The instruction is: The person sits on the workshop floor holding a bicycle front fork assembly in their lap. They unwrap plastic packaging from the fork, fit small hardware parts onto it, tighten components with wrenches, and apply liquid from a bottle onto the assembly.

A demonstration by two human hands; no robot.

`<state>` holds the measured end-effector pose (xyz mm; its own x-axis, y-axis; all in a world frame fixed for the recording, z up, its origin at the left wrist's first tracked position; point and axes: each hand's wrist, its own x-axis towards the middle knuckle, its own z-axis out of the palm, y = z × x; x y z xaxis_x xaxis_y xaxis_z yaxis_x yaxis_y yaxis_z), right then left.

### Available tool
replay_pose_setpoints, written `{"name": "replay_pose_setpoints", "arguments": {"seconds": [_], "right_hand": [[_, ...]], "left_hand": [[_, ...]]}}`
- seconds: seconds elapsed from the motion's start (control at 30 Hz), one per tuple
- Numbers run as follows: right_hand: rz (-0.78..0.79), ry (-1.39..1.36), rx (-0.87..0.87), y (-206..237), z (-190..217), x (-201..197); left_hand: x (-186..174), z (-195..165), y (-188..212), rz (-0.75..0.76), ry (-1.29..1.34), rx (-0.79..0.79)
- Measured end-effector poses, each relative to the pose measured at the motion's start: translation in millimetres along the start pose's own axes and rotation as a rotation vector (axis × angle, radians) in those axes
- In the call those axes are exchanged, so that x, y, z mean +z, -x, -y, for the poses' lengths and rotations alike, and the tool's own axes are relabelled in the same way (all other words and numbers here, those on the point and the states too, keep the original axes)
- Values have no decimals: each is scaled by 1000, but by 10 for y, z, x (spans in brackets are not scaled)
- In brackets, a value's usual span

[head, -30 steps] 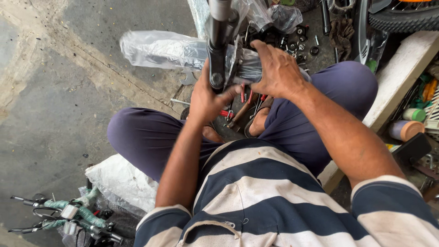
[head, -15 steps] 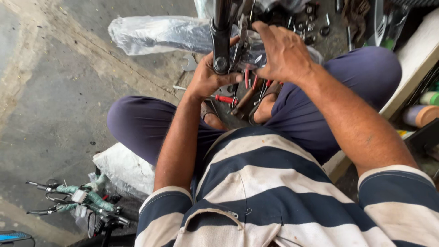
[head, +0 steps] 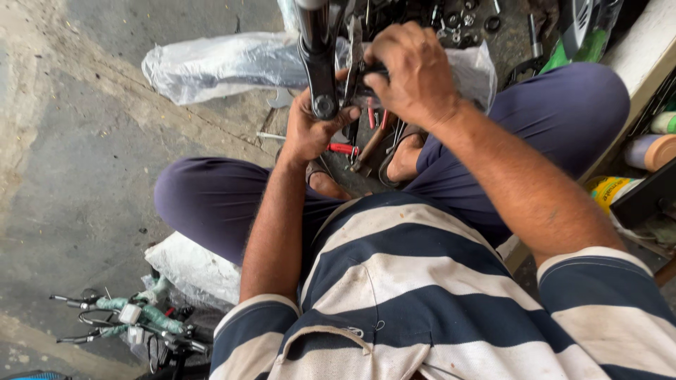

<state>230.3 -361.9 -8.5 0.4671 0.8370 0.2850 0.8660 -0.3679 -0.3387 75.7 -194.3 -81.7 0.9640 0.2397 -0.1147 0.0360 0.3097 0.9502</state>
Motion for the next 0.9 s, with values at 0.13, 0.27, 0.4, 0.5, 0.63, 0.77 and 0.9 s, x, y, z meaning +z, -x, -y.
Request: {"name": "replay_pose_setpoints", "arguments": {"seconds": [0.13,0.27,0.4,0.5,0.63,0.77,0.9], "right_hand": [[-6,-3,53,-93,71,-170],[-54,34,-57,-143,120,-23],[-81,71,-78,-238,142,41],[-63,54,-25,-420,191,-80],[-123,92,-190,-628,262,-277],[-100,34,-135,-361,195,-370],[-258,-78,-75,151,-250,-671]], "left_hand": [[134,-219,-41,-28,-74,-50],[10,-299,0,-68,-157,-87],[-42,-413,-60,-76,-194,-11],[-4,-579,-160,-55,-22,-79],[-114,-771,-195,-78,-15,-107],[-345,-601,-129,-8,-89,-5],[-554,-275,-119,15,117,2]]}}
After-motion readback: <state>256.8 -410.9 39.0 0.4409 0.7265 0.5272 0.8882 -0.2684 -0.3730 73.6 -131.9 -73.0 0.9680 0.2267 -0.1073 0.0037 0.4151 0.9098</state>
